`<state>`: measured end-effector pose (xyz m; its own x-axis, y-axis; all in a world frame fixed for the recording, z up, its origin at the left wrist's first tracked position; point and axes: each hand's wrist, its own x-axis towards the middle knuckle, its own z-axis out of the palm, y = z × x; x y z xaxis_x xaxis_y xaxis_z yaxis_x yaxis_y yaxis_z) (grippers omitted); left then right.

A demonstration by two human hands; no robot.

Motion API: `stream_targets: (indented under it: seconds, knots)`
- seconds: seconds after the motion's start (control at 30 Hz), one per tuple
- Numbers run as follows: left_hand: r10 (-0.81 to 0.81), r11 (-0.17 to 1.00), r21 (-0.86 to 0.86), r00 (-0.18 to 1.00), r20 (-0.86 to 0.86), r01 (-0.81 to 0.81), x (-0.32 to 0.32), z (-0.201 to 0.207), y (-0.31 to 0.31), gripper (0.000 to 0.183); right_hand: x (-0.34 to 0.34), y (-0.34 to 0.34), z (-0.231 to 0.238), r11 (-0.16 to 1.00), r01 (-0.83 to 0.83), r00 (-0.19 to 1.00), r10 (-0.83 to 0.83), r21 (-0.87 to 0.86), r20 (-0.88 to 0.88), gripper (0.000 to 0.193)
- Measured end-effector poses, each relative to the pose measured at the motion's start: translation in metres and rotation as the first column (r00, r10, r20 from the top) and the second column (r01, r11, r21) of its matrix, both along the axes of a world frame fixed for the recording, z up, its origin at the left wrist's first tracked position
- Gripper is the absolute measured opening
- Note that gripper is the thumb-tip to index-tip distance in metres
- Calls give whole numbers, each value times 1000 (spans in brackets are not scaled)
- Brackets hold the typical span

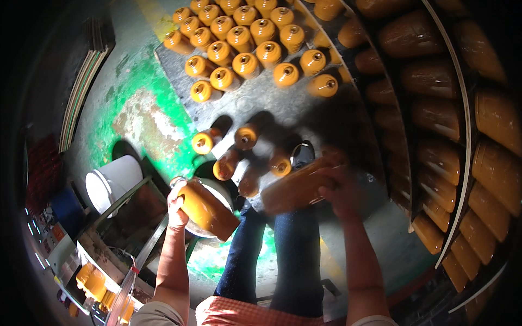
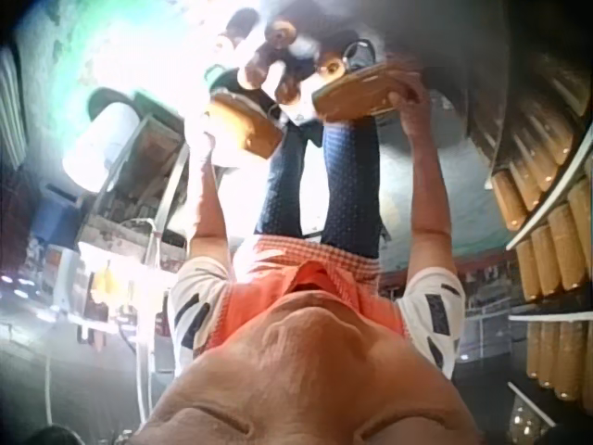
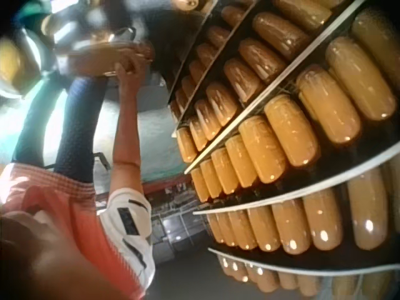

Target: The person repeatedly picks up yellow jars from a rack, dips their openings into a metal bowl to fill them with a white substance, and places them onto a conveyor belt. The person continues this cycle throughout the clip.

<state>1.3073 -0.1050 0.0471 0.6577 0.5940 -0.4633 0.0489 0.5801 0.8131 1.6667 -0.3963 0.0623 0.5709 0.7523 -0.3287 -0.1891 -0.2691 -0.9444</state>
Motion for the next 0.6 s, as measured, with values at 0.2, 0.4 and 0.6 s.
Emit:
stream_targets:
  seconds: [0.2, 0.4, 0.6]
  knots:
    - [16, 954, -284, 957, -288, -102, -149, 4, -63, 44, -180, 56, -42, 936, -316, 549, 313, 154, -775, 34]
    - [564, 538, -784, 823, 60, -312, -279, -48, -118, 38, -318, 88, -78, 722, -619, 229, 543, 310, -808, 34]
    - [776, 259, -962, 612, 151, -91, -346, -96, -150, 48, -395, 106, -97, 440, -689, 197, 878, 576, -435, 35]
